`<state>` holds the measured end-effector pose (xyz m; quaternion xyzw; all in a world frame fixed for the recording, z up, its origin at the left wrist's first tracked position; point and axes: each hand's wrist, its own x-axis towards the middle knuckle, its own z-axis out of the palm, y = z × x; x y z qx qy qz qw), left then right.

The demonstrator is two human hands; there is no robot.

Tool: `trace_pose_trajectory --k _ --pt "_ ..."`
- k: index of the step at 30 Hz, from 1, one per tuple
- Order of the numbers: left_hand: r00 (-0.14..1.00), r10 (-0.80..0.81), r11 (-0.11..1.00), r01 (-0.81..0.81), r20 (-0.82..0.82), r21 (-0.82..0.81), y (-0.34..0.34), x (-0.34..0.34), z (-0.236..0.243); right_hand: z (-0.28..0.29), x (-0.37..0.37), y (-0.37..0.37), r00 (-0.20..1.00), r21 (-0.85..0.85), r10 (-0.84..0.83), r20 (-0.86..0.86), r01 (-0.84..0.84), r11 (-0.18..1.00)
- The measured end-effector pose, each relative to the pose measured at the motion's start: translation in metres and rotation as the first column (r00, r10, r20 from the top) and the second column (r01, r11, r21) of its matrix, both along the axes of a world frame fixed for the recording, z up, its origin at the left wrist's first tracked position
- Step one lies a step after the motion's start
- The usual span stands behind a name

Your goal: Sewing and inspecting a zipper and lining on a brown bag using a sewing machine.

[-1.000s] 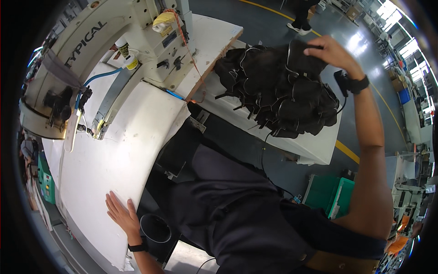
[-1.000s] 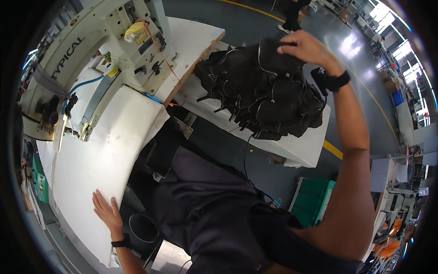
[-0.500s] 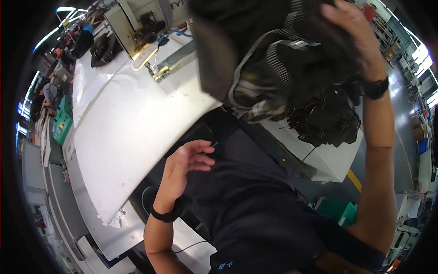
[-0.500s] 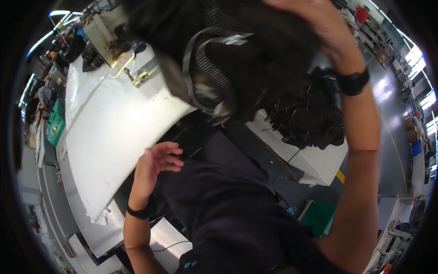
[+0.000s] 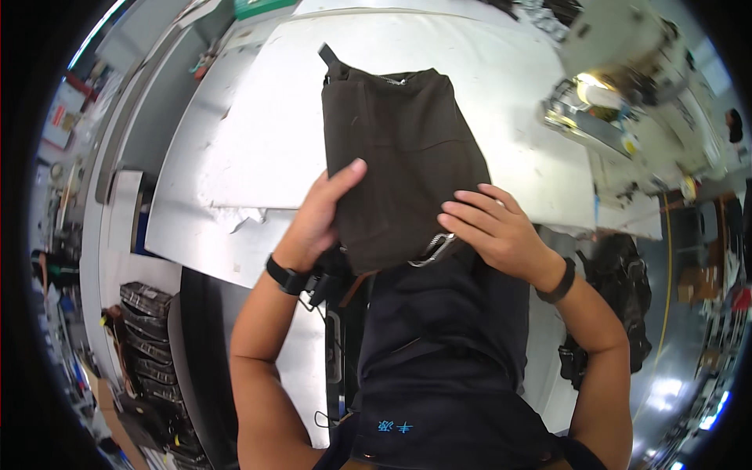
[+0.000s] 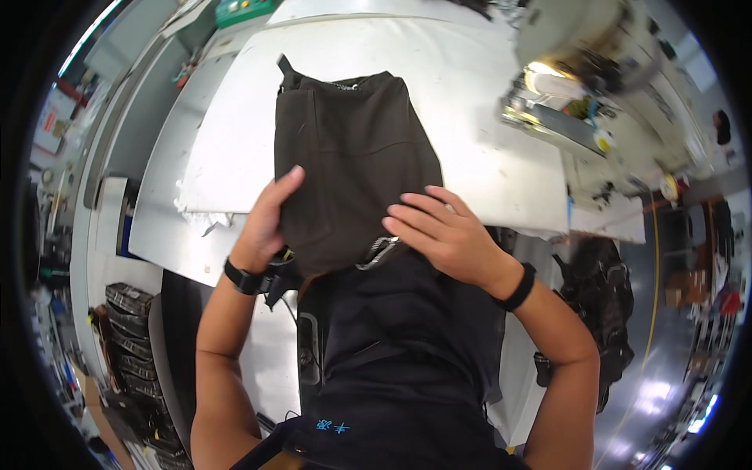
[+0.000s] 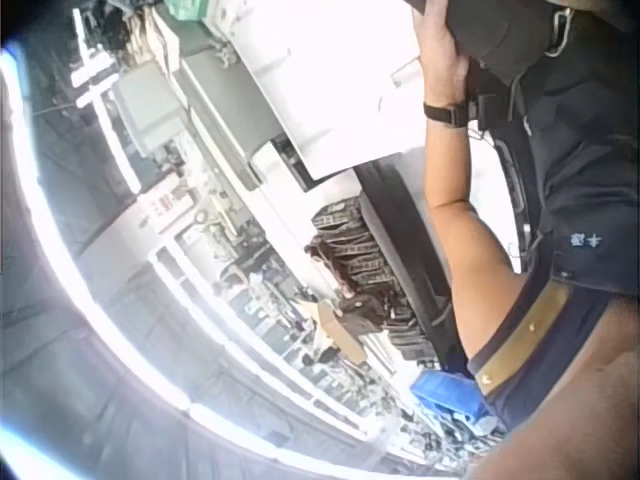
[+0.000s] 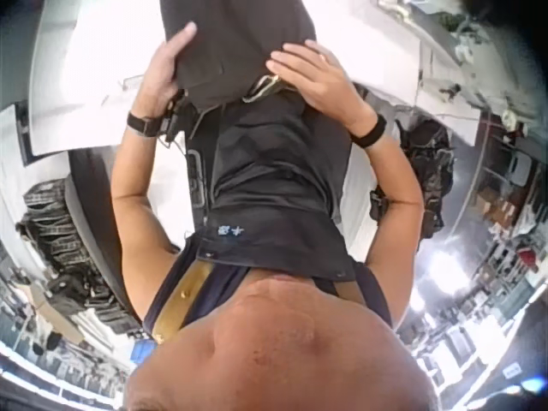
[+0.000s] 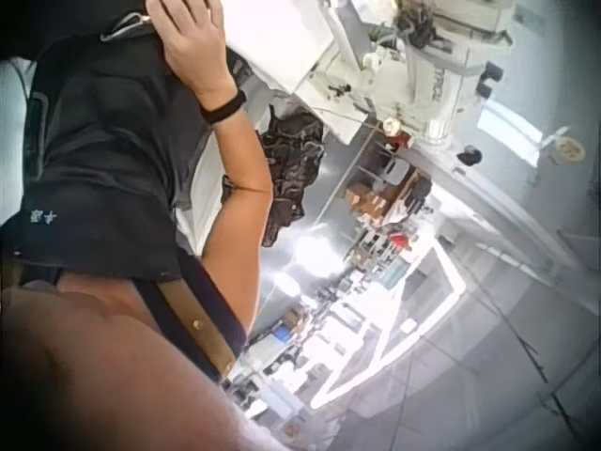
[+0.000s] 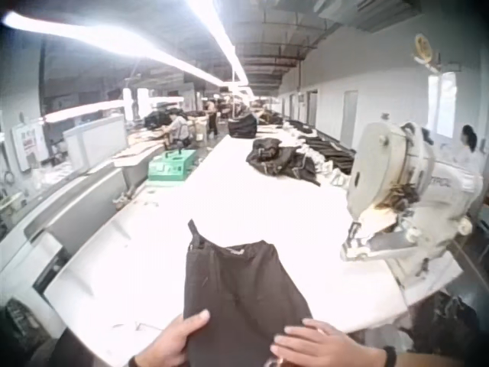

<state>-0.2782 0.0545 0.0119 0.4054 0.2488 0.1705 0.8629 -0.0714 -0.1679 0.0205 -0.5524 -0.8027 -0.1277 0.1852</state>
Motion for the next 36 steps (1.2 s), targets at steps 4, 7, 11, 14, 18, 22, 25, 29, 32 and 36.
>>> trace_pose_trajectory --k 4,7,11,14,18,22,25,29,32,36 --pt "0.996 0.085 0.979 -0.081 -0.015 0.189 0.003 -0.004 0.017 -0.023 0.015 -0.003 0.964 -0.093 -0.225 -0.141 0.213 0.973" --pt "0.997 0.058 0.923 -0.036 -0.045 0.383 0.019 -0.011 0.056 -0.029 0.023 -0.003 0.906 -0.077 -0.273 -0.324 0.262 0.962" --pt "0.98 0.189 0.624 -0.071 -0.062 0.778 0.02 -0.009 0.098 -0.035 0.023 0.0 0.841 -0.079 -0.234 -0.488 0.225 0.971" --pt "0.912 0.399 -0.283 0.218 -0.092 0.934 0.016 0.003 0.105 -0.038 0.019 -0.006 0.788 -0.072 -0.205 -0.58 0.202 0.977" --pt "0.903 0.381 -0.462 0.374 -0.201 0.804 0.0 0.034 0.067 -0.043 0.017 -0.028 0.759 -0.083 -0.187 -0.624 0.174 0.981" --pt "0.802 0.236 -0.334 0.597 -0.549 0.729 -0.034 0.045 0.023 -0.051 0.019 -0.04 0.795 0.046 -0.11 -0.597 0.171 0.984" --pt "0.768 0.147 -0.227 0.639 -0.623 0.735 -0.039 0.042 0.012 -0.056 0.017 -0.023 0.829 0.198 0.024 -0.559 0.106 0.974" --pt "0.794 -0.097 0.153 0.608 -0.6 0.779 -0.007 0.037 0.016 -0.056 0.002 0.034 0.902 0.286 0.092 -0.421 0.036 0.958" --pt "0.797 -0.171 0.283 0.602 -0.579 0.746 0.009 0.022 0.014 -0.057 -0.001 0.07 0.933 0.344 0.089 -0.347 0.039 0.938" --pt "0.798 -0.23 0.51 0.587 -0.557 0.629 0.03 0.02 0.003 -0.069 -0.001 0.093 0.973 0.1 -0.045 -0.228 0.07 0.993"
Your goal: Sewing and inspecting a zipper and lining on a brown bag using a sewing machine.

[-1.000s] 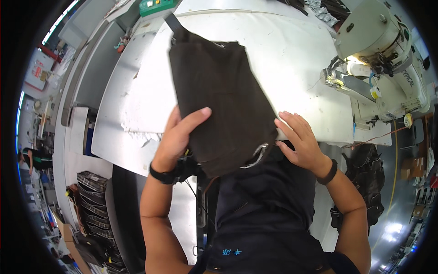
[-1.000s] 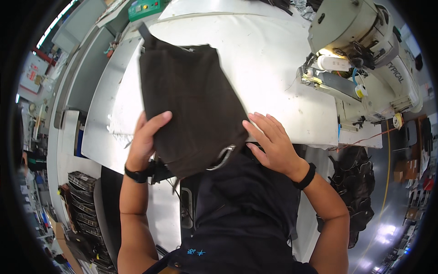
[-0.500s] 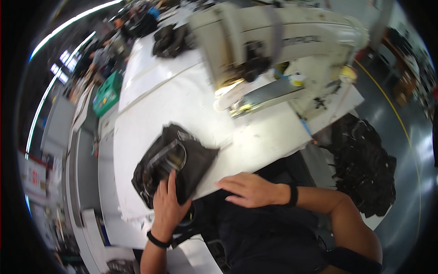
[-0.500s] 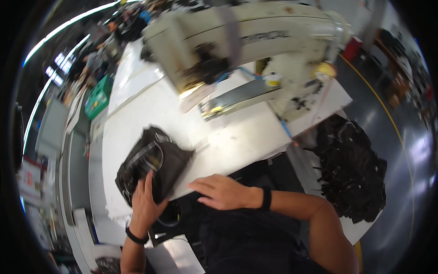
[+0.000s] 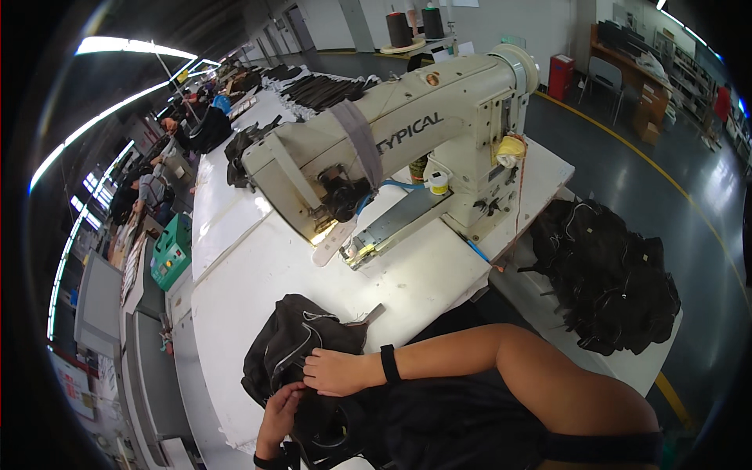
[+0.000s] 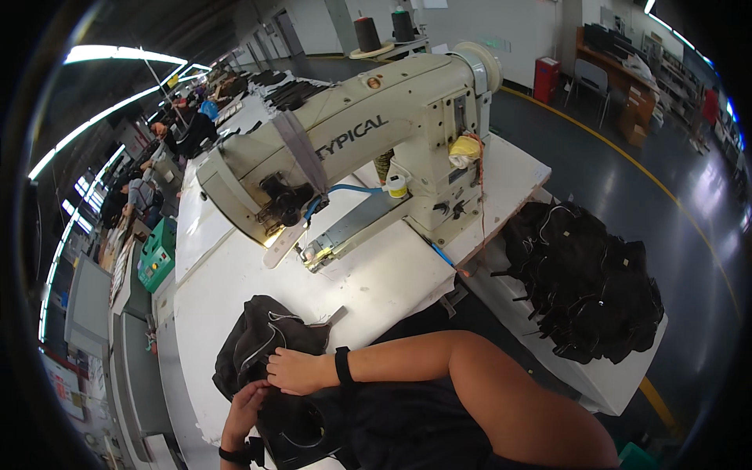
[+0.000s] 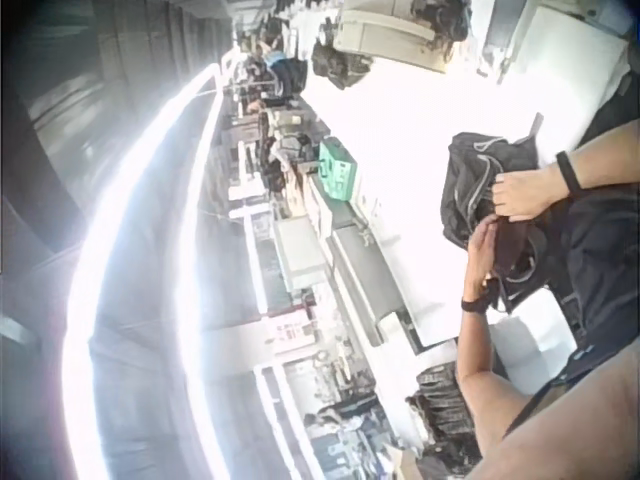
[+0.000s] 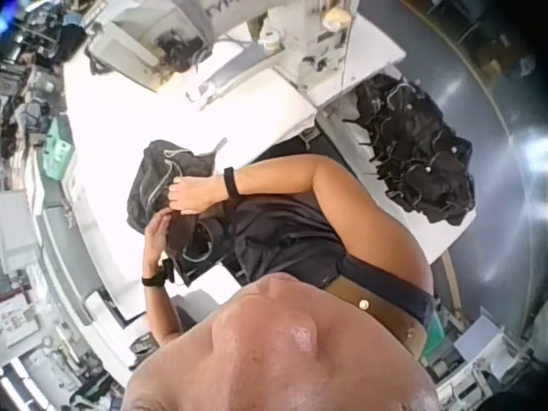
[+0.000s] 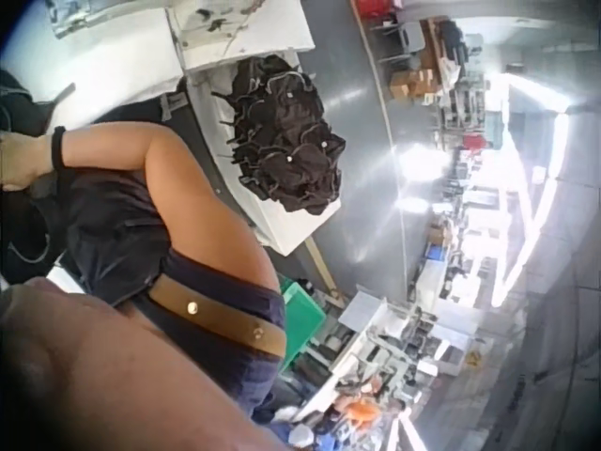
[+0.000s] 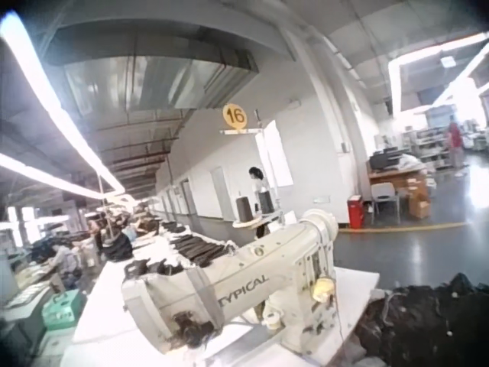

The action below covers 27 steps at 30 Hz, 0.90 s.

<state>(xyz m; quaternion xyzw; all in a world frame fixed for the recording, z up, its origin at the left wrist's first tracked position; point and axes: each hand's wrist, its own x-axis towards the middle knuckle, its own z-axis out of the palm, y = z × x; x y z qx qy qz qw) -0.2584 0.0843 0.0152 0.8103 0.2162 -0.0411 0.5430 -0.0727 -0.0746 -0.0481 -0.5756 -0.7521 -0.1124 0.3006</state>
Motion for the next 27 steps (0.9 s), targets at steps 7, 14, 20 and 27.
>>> trace_pose_trajectory --k 7,14,20,27 --pt "0.997 -0.027 1.0 0.027 0.068 0.001 0.017 0.022 -0.037 0.017 -0.002 0.01 0.976 0.027 0.009 0.215 -0.015 1.0" --pt "0.976 0.094 0.995 -0.088 -0.197 0.042 0.019 0.039 -0.048 0.048 -0.039 -0.057 0.96 -0.083 0.202 0.196 -0.189 0.978" --pt "0.981 -0.1 0.971 0.133 -0.166 0.2 -0.006 0.005 0.013 0.019 -0.031 -0.08 0.983 -0.532 0.163 0.087 -0.092 0.842" --pt "0.753 0.421 0.488 -0.658 0.506 0.573 -0.052 -0.123 0.005 0.013 -0.025 -0.061 0.972 -0.04 0.151 0.179 -0.146 0.988"
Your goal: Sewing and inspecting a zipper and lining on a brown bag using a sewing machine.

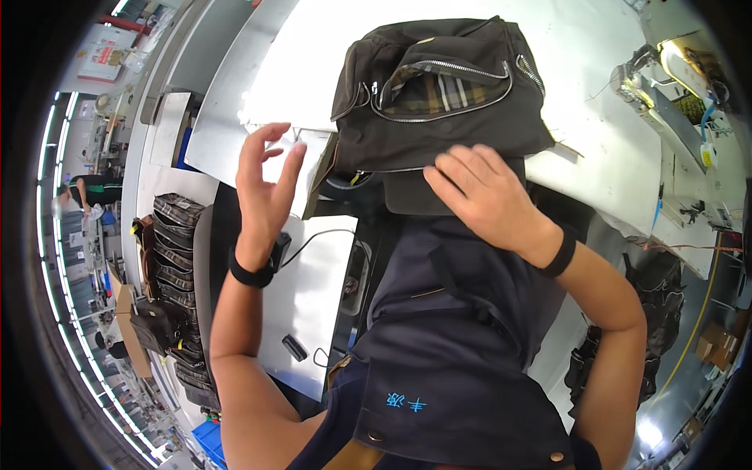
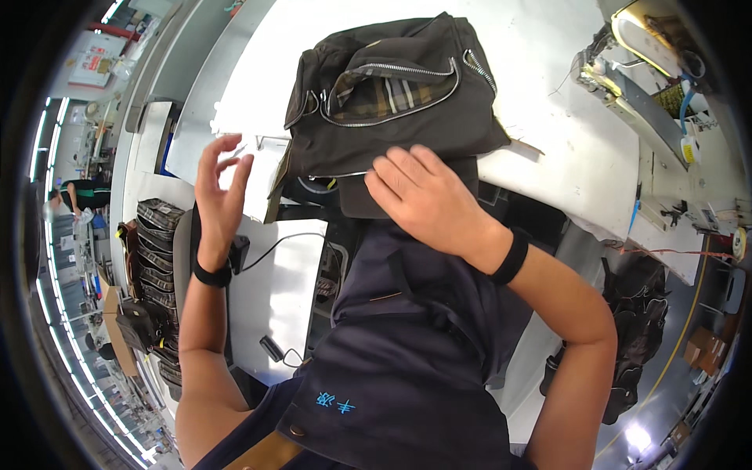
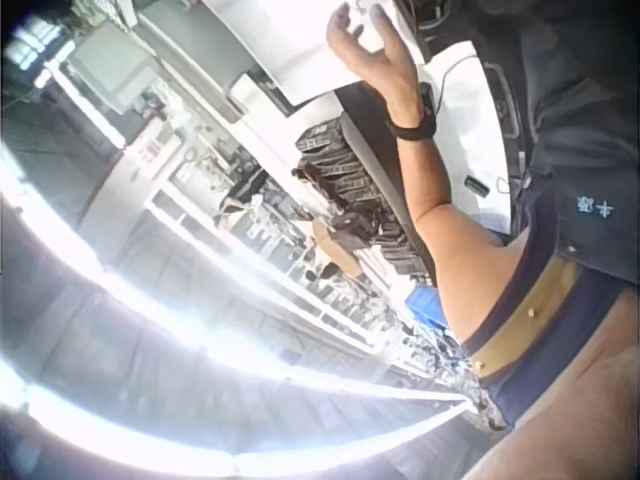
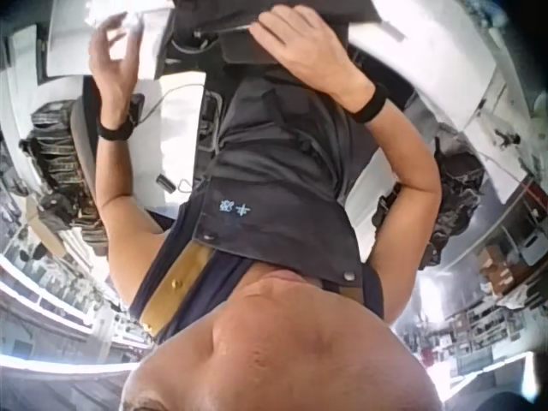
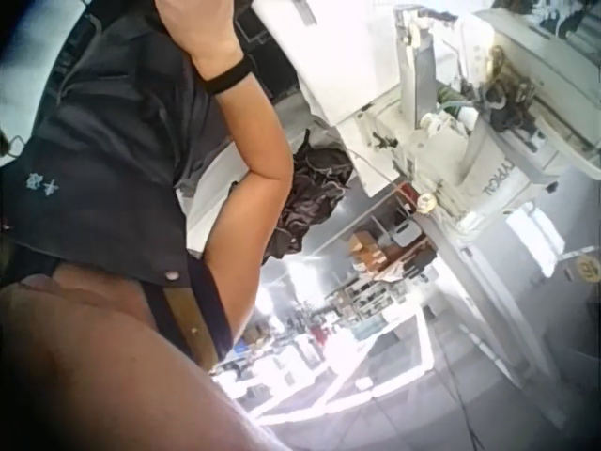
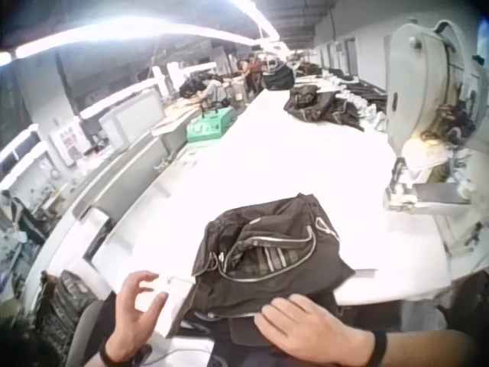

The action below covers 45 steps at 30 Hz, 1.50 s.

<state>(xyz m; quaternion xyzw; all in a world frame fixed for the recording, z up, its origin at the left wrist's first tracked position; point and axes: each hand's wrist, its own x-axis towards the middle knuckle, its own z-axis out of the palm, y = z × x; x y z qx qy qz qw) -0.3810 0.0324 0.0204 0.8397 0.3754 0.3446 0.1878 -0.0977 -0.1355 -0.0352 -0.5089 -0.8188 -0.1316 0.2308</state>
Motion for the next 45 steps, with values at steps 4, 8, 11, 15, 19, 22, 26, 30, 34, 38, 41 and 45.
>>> trace_pose_trajectory --k 4,8,11,15,19,22,26,30,34,38,41,45 --pt "0.99 0.016 0.991 -0.034 -0.14 -0.127 -0.025 -0.03 -0.045 -0.012 0.001 0.027 0.988 -0.022 -0.144 0.052 0.145 0.989" --pt "0.969 -0.014 0.998 0.028 -0.246 0.052 -0.025 -0.024 -0.074 -0.023 0.011 0.037 0.98 -0.003 -0.138 0.139 0.14 0.99" --pt "0.994 -0.049 0.976 0.027 -0.096 -0.214 -0.013 -0.015 -0.076 -0.022 0.015 0.039 0.984 0.016 -0.118 0.13 0.117 0.993" --pt "0.99 -0.129 0.958 0.141 0.062 -0.25 -0.001 -0.015 -0.046 0.002 0.016 0.045 0.984 -0.112 -0.134 -0.114 0.122 0.986" --pt "0.95 -0.134 0.947 0.207 0.282 -0.245 0.013 0.0 0.017 0.052 0.018 0.036 0.825 -0.093 -0.106 -0.555 0.065 0.994" --pt "0.869 -0.401 0.916 0.389 0.29 0.1 0.013 0.041 0.064 0.097 0.016 0.006 0.597 -0.303 -0.196 -0.778 -0.083 0.949" --pt "0.845 -0.405 0.842 0.493 0.351 -0.216 -0.026 0.071 0.126 0.143 0.007 -0.053 0.498 -0.462 -0.364 -0.787 -0.085 0.883" --pt "0.679 -0.535 0.709 0.684 0.503 -0.169 -0.062 0.097 0.148 0.147 0.002 -0.109 0.311 -0.395 -0.324 -0.894 -0.202 0.896" --pt "0.854 -0.509 0.818 0.519 0.109 -0.247 -0.073 0.134 0.124 0.114 0.011 -0.133 0.216 -0.47 -0.429 -0.877 -0.203 0.859" --pt "0.806 -0.471 0.567 0.588 0.358 -0.577 -0.083 0.167 0.073 0.069 0.009 -0.134 0.052 -0.489 -0.491 -0.869 -0.232 0.841" --pt "0.741 -0.521 0.516 0.669 0.424 -0.535 -0.092 0.171 0.049 0.047 0.008 -0.131 0.17 -0.444 -0.42 -0.891 -0.139 0.885" --pt "0.752 -0.544 0.564 0.656 0.372 -0.501 -0.091 0.169 0.044 0.029 0.008 -0.114 0.337 -0.345 -0.332 -0.881 0.022 0.938"
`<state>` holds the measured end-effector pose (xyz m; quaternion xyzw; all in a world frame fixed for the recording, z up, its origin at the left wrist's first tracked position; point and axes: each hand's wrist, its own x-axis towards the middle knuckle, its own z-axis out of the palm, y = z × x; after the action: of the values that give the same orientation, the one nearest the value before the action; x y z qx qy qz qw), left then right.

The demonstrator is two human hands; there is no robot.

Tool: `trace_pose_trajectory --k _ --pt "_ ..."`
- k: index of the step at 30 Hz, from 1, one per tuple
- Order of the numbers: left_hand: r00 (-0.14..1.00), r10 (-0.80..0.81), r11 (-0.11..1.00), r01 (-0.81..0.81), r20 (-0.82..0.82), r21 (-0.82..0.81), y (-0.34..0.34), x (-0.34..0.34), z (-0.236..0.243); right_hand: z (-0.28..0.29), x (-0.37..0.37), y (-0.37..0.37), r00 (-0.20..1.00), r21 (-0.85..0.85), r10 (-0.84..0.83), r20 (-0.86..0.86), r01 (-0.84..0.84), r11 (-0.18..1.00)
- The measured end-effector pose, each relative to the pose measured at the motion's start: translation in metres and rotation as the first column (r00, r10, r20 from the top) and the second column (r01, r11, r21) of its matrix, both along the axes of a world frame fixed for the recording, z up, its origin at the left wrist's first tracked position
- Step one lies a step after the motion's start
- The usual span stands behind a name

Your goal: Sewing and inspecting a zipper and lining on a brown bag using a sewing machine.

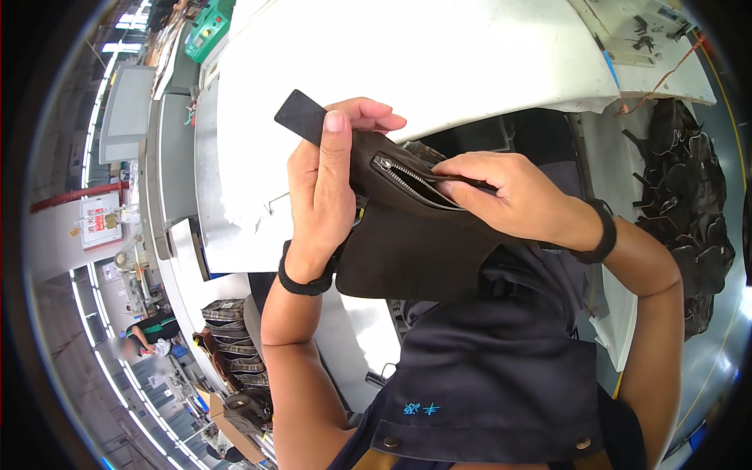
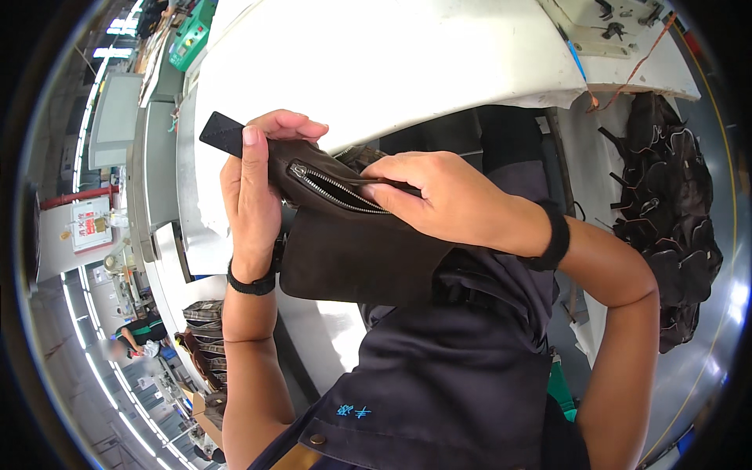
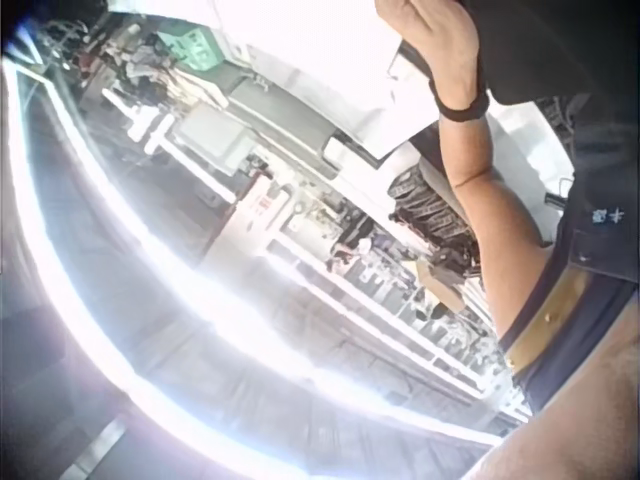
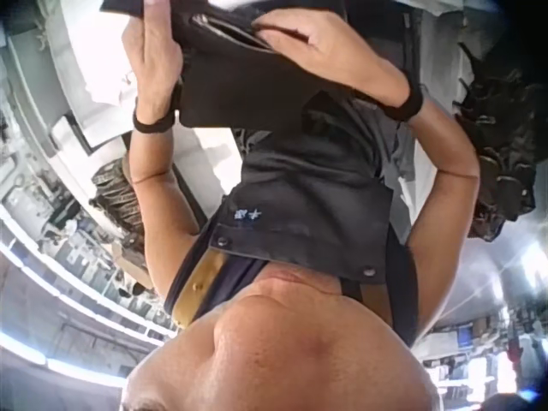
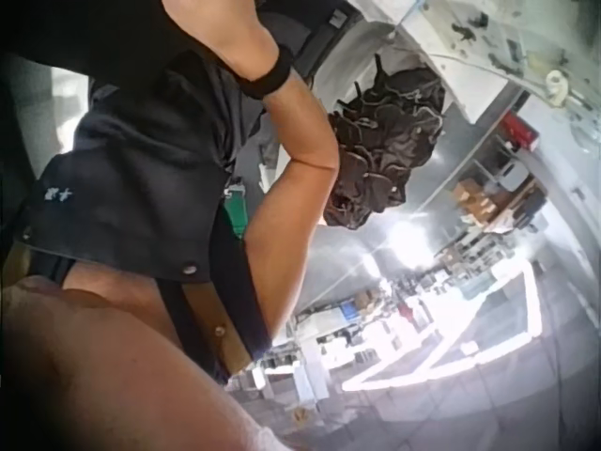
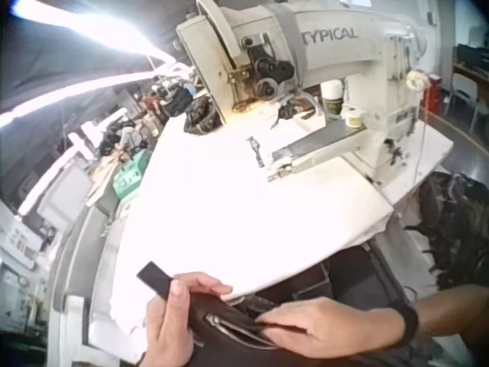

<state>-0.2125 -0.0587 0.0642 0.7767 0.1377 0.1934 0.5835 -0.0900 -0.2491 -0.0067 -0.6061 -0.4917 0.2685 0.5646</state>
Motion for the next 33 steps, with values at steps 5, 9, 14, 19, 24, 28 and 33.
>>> trace_pose_trajectory --k 5,9,14,19,24,28,33 --pt "0.998 0.054 0.995 -0.056 -0.017 -0.08 0.006 0.0 0.002 -0.006 -0.007 0.016 0.984 0.093 -0.11 0.141 0.098 0.991" --pt "0.997 0.061 0.991 -0.065 -0.04 -0.117 0.003 -0.002 -0.001 -0.007 -0.004 0.026 0.867 0.352 -0.326 0.378 0.191 0.916" --pt "0.994 0.1 0.995 -0.1 -0.033 -0.007 0.003 0.0 -0.003 -0.012 0.003 0.025 0.783 0.416 -0.384 0.49 0.177 0.892" --pt "0.992 0.126 0.819 -0.113 0.016 0.563 0.008 0.004 -0.001 -0.015 0.014 0.018 0.828 0.436 -0.401 0.393 0.216 0.874" --pt "0.995 0.092 0.779 -0.088 0.025 0.62 0.009 0.008 0.0 -0.014 0.022 0.008 0.872 0.421 -0.341 0.35 0.179 0.889" --pt "0.984 0.165 0.798 -0.092 -0.07 0.596 0.004 0.009 0.004 -0.014 0.02 0.013 0.855 0.431 -0.332 0.398 0.146 0.891" --pt "0.96 0.229 0.875 -0.13 -0.162 0.466 0.001 0.008 0.006 -0.014 0.021 0.017 0.746 0.453 -0.418 0.518 0.176 0.874"
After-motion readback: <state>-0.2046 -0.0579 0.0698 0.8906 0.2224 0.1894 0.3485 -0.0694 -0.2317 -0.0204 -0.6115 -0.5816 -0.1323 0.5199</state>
